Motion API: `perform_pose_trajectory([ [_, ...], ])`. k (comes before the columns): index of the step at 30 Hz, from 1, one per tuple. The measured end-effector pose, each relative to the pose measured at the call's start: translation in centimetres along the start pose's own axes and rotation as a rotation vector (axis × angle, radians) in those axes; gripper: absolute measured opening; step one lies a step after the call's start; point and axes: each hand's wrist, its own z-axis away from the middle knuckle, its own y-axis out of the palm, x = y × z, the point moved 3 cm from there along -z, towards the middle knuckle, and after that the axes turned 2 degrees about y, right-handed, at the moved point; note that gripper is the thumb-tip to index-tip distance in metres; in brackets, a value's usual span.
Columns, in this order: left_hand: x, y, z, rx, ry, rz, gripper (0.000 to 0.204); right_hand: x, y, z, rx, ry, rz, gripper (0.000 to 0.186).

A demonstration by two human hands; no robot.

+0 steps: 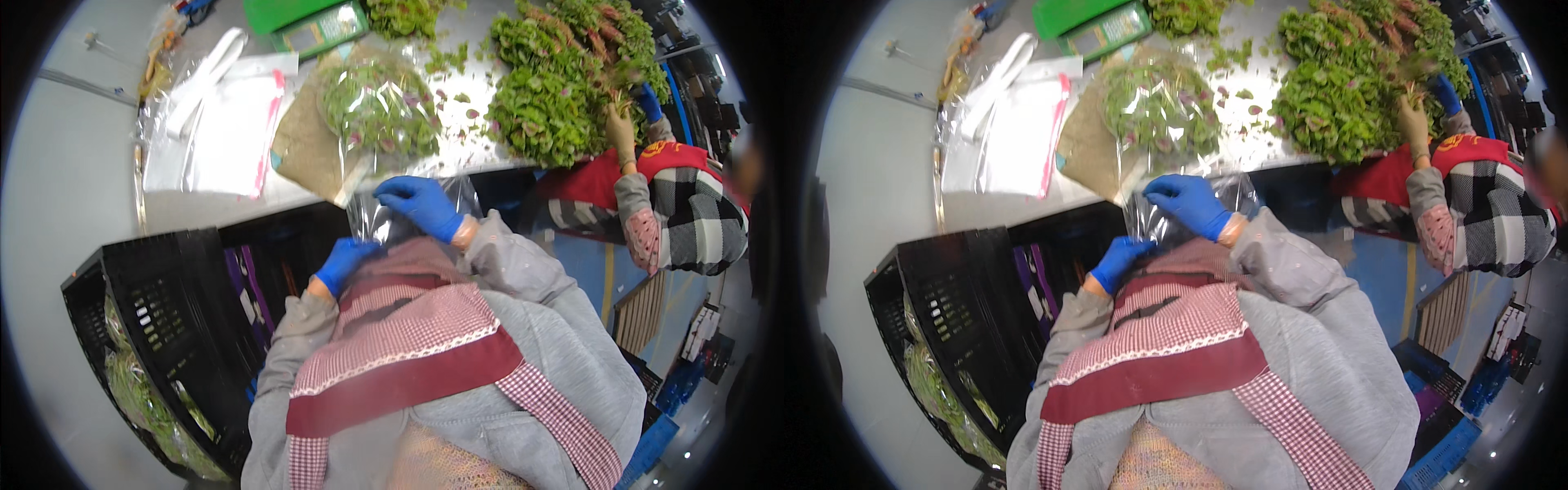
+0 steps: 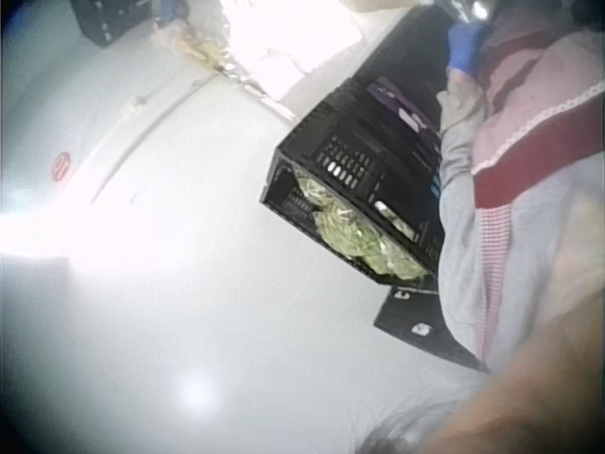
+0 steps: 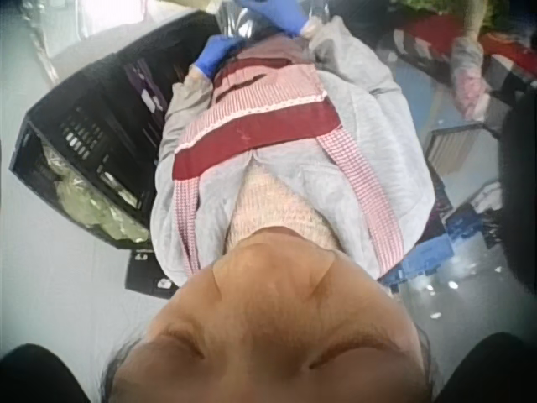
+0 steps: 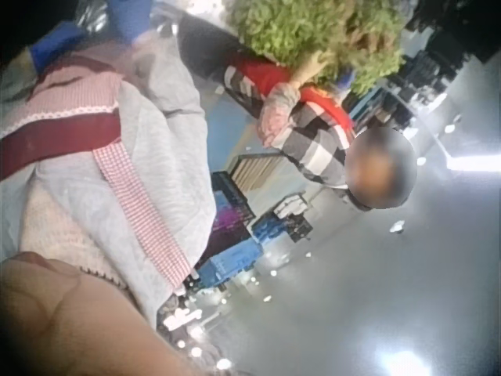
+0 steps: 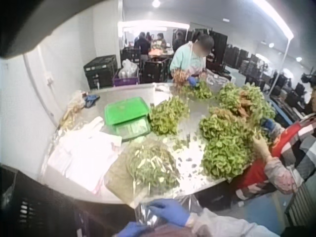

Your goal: The person sorts leafy vegetables on a stainless steel table, removes unwanted leaves, weighs portions on a green digital scale, and places them into clear plastic bags. The person then puts the sealed bags into black crates.

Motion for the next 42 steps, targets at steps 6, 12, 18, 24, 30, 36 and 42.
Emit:
perform_pose_trajectory([
  [6, -0.8, 0.6, 2.3, 0.055, -0.052, 0.181, 0.031, -3.0, 3.0, 6.0, -0.014, 0.040, 0.018, 0.019],
  [12, -2.4, 1.5, 3.9, 0.202, 0.101, 0.185, 0.035, -1.0, 5.8, 6.5, 0.018, -0.316, 0.519, 0.019],
  [18, -1.2, 1.2, 3.9, 0.128, 0.167, 0.003, 0.032, -1.2, 7.0, 7.0, 0.026, -0.444, 0.868, 0.018],
  [24, 2.9, -0.4, 0.3, 0.311, 0.184, 0.310, 0.035, -1.5, 5.6, 8.7, 0.017, -0.500, 0.915, 0.011],
  [30, -1.2, -0.3, 3.1, 0.203, -0.029, 0.467, 0.039, -18.8, -6.1, 26.0, 0.440, 0.104, 1.184, 0.013],
  [36, -2.0, -6.6, 2.5, -0.171, 0.108, 0.067, 0.033, -25.3, -12.0, 27.3, 0.416, 0.704, 1.029, 0.030],
  [42, -9.7, -5.2, 2.2, -0.632, 0.984, -1.282, 0.068, -8.7, -11.6, 7.0, -0.448, -0.245, 0.856, 0.051],
])
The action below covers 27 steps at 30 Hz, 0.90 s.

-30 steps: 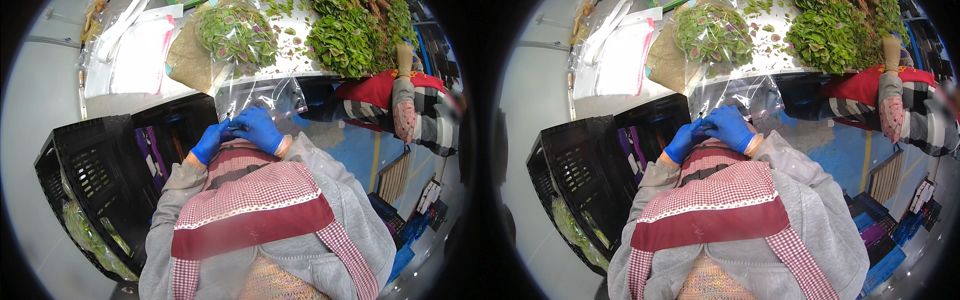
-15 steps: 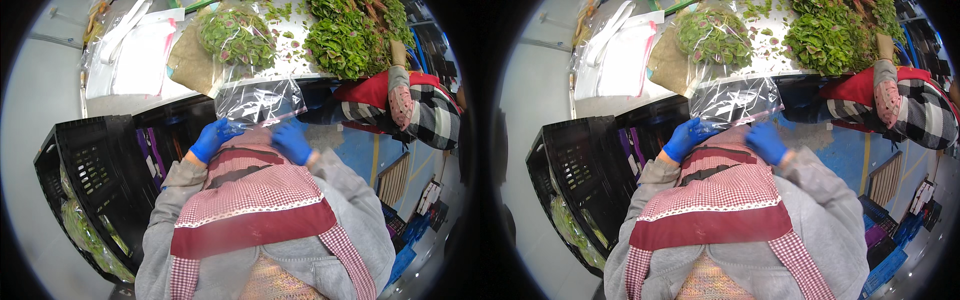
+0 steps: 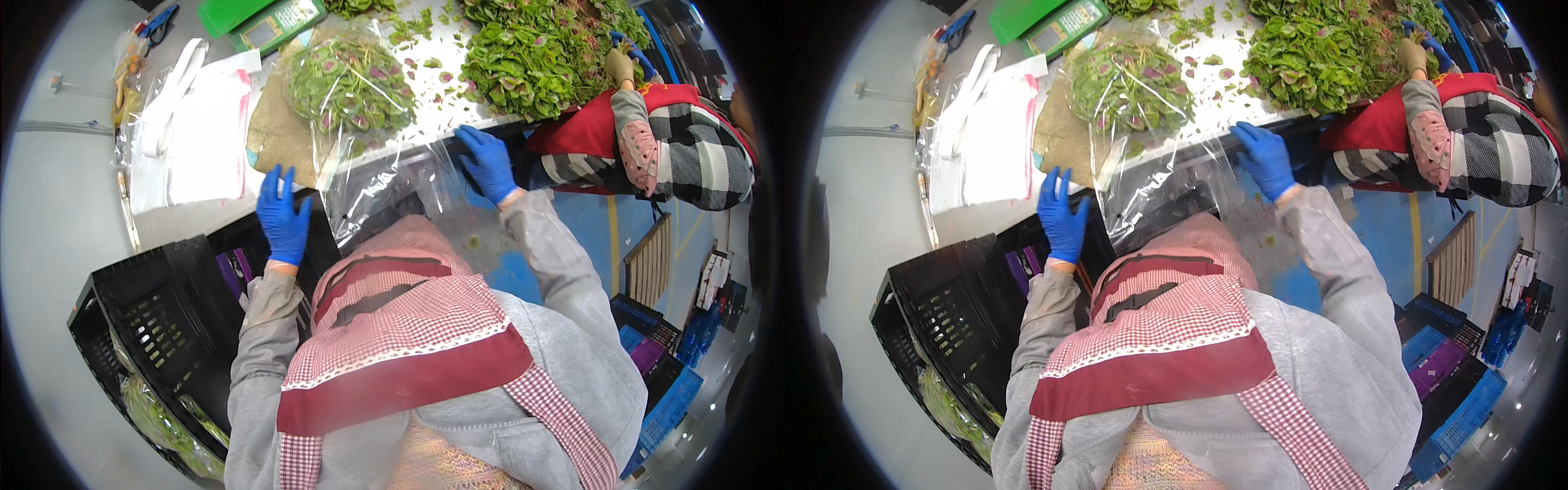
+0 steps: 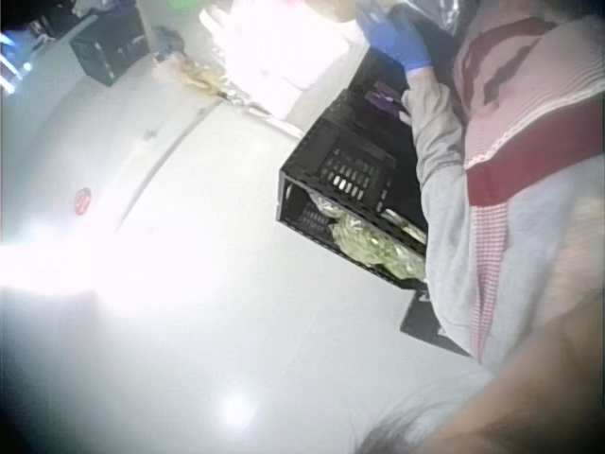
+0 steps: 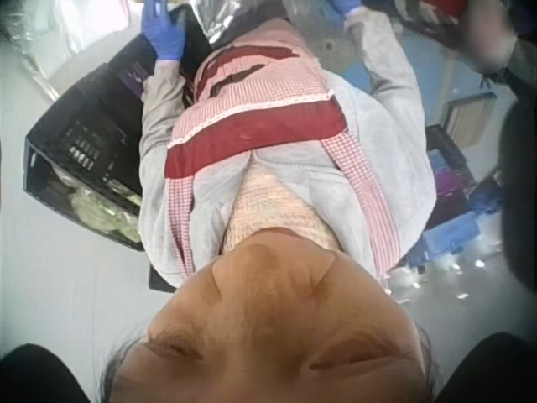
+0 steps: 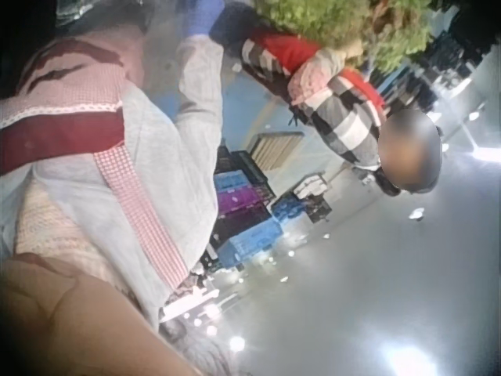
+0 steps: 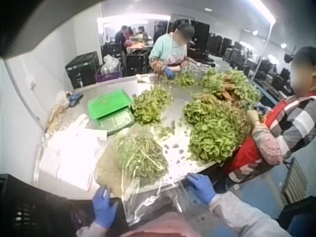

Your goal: The person sorts leafy vegetables on a stainless steel table, removes unwanted leaves, weighs portions on a green digital scale, and places them into clear plastic bags. The person then puts the sealed bags into black crates.

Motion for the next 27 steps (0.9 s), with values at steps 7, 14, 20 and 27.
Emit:
perform_pose_trajectory([
  [7, -0.8, 1.2, -4.2, 0.109, 0.301, 0.011, 0.028, 0.1, 2.4, -7.9, -0.027, -0.223, -0.177, 0.010],
  [14, 0.9, -6.6, -14.4, -0.307, -0.200, 0.667, 0.021, -0.1, -4.5, -20.2, -0.103, 0.097, -1.041, 0.017],
  [20, -0.9, -14.8, -23.2, -0.583, -0.090, 0.935, 0.017, 6.3, -11.5, -31.2, -0.176, -0.114, -1.407, 0.013],
  [27, 1.5, -7.6, -18.8, -0.569, -0.420, 0.789, 0.018, 5.5, -2.1, -31.2, -0.070, 0.205, -1.258, 0.012],
])
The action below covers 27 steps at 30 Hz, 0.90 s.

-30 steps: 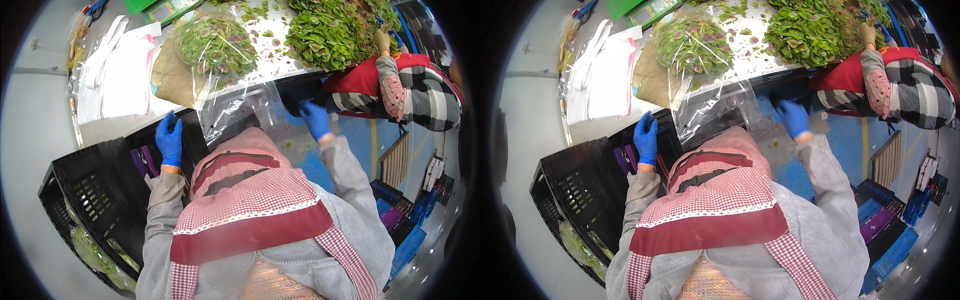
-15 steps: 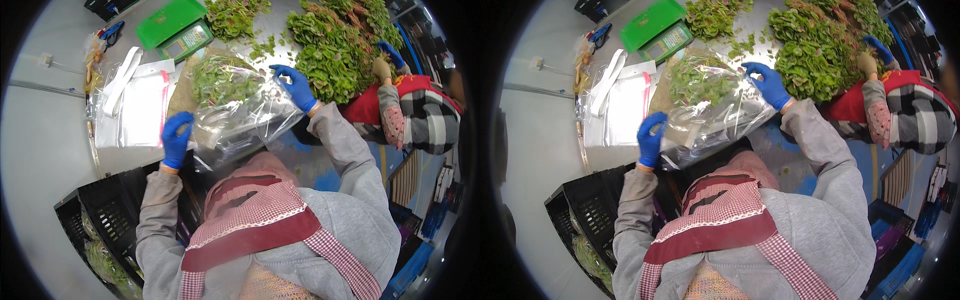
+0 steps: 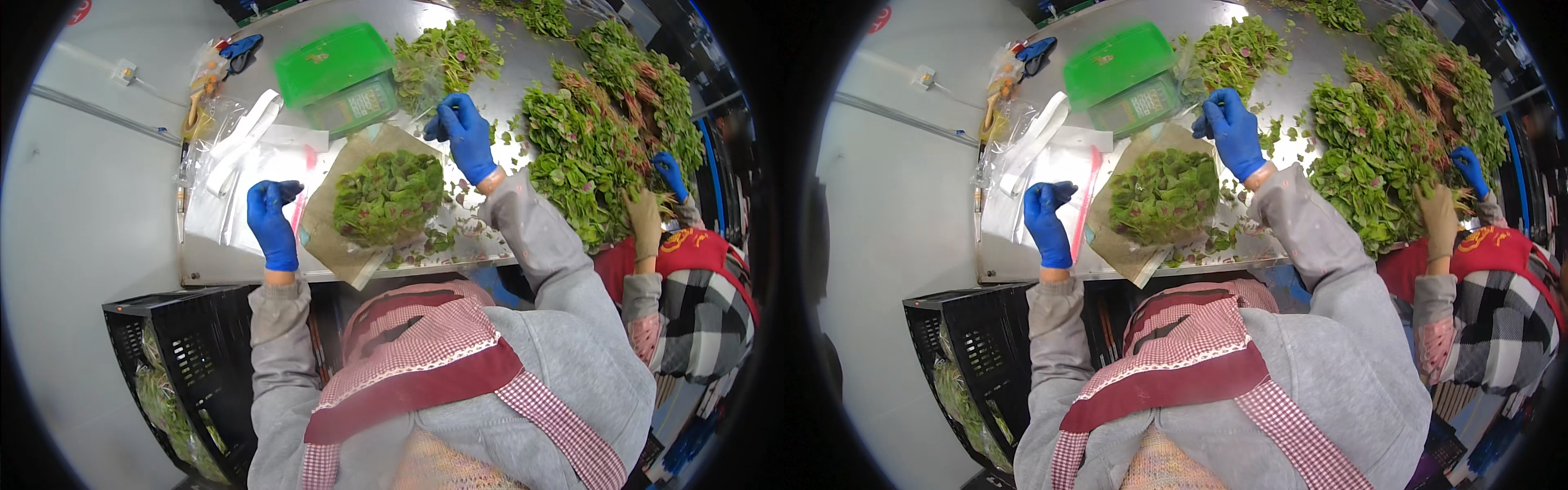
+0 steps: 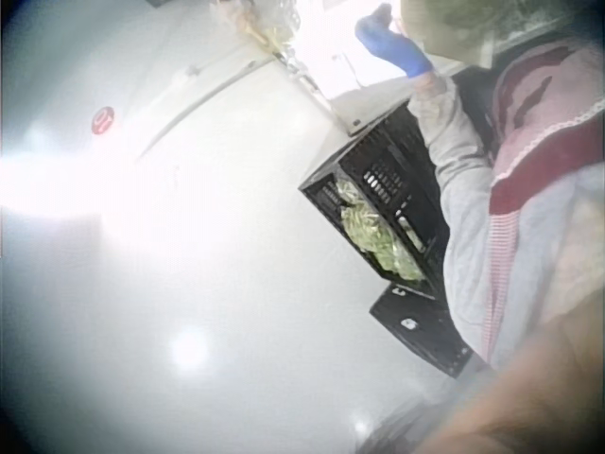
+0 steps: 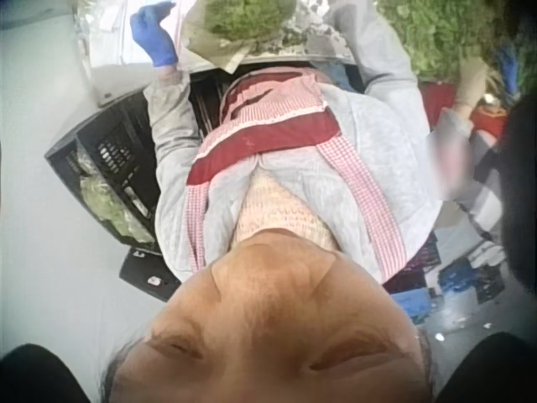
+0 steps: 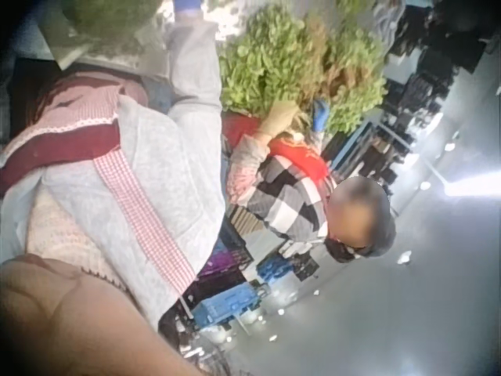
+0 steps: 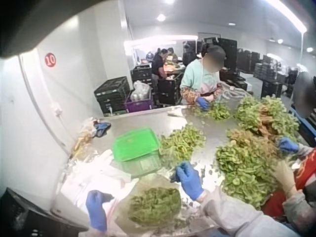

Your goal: The person sorts leafy vegetables on a stainless steel table, removes unwanted leaves, weighs portions on a green digital scale, and places them into clear plastic bags. The person then puts the sealed bags into black crates.

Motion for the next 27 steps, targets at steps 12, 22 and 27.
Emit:
perform_pose_trajectory([
  [12, 4.5, 0.3, -0.9, -0.342, -0.082, -0.096, 0.023, -2.0, 1.5, 0.0, -0.293, -0.139, 0.383, 0.017],
  [22, 14.8, -4.1, 8.7, -0.207, -0.180, -0.545, 0.013, -18.0, -3.2, 11.3, -0.302, 0.447, 0.478, 0.024],
  [27, 4.0, 4.0, 7.5, 0.335, 0.533, -0.609, 0.027, -16.1, -2.5, 11.3, -0.308, 0.572, 0.334, 0.021],
])
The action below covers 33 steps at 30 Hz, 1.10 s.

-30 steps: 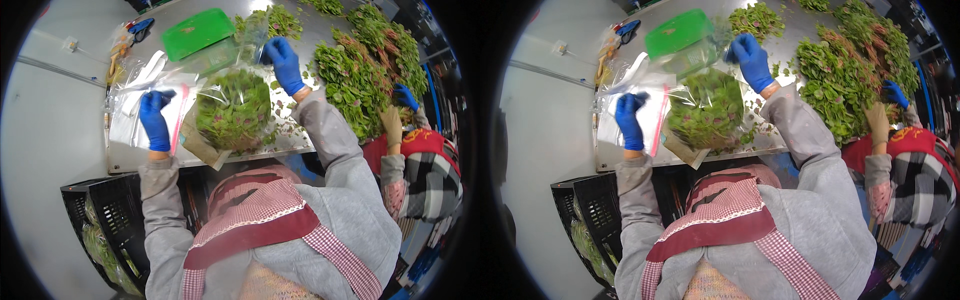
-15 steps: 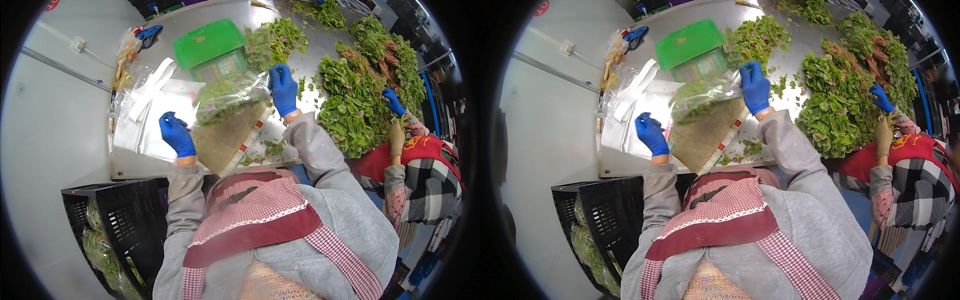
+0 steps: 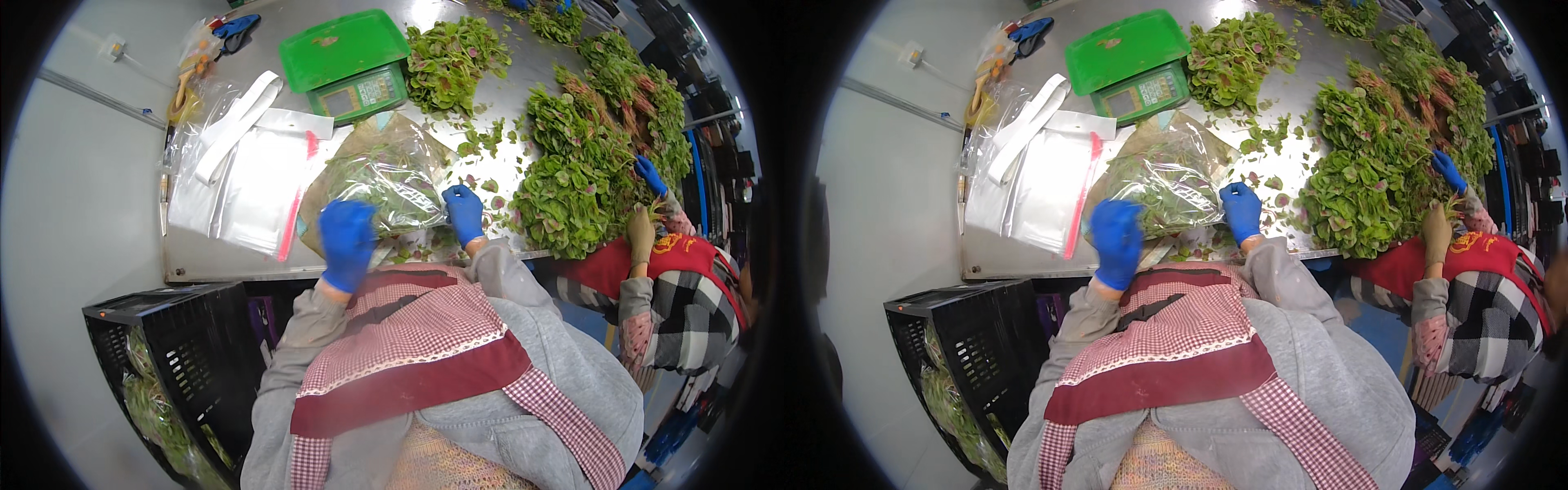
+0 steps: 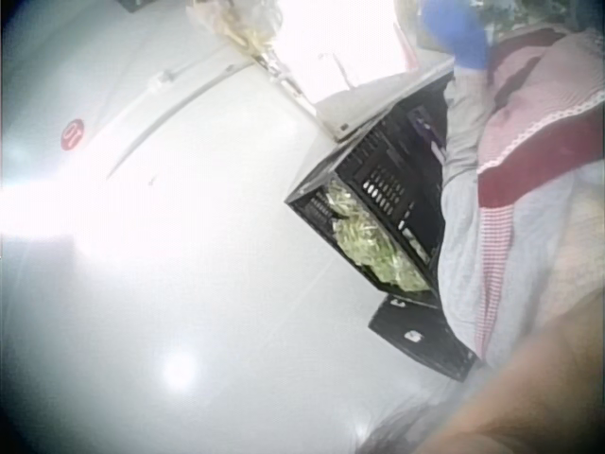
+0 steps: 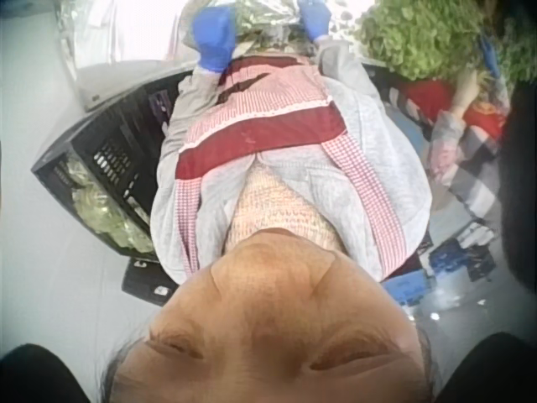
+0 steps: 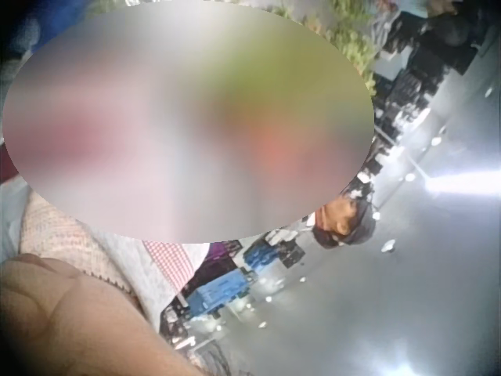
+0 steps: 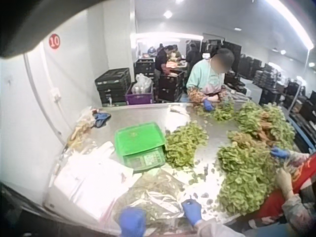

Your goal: The person sorts leafy vegetables on a stainless steel table, removes unwanted leaves, weighs portions on a green digital scale, and places them into clear plastic bags. The person then puts the sealed bags into black crates.

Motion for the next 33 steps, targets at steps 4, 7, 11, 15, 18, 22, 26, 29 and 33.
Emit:
perform_pose_trajectory([
  [4, 2.7, 6.0, -3.8, 0.286, -0.050, -0.271, 0.058, 1.4, -0.8, 1.3, 0.112, 0.028, 0.021, 0.021],
  [7, 5.7, 7.2, -3.1, 0.517, -0.181, -0.267, 0.073, 3.0, -1.2, 0.1, 0.119, -0.183, 0.253, 0.022],
  [11, 5.5, 7.7, -2.5, 0.530, -0.193, -0.247, 0.075, 13.4, 1.0, 1.7, 0.147, -0.983, 0.444, 0.045],
  [15, 6.0, 7.9, -2.3, 0.584, -0.221, -0.204, 0.074, 12.0, 7.6, 0.2, 0.625, -1.085, 0.698, 0.067],
  [18, 7.3, 5.6, -1.4, 0.478, -0.294, 0.018, 0.066, 7.7, 7.2, -4.1, 0.761, -0.964, 0.758, 0.074],
  [22, 12.5, 1.2, 3.4, 0.487, -0.357, 0.140, 0.056, 6.9, 2.8, -6.9, 0.744, -0.882, 0.895, 0.065],
  [26, 12.6, -1.3, 3.5, 0.575, -0.268, -0.419, 0.062, 6.7, 1.6, -7.4, 0.560, -1.186, 1.198, 0.061],
  [29, 11.9, 0.3, 3.9, 0.650, -0.020, -0.381, 0.060, 7.4, 3.0, -6.4, 0.630, -1.306, 1.180, 0.063],
  [33, 10.7, 1.5, 0.4, 0.733, 0.137, -0.258, 0.059, 9.9, 4.2, -6.8, 0.758, -1.196, 1.016, 0.069],
])
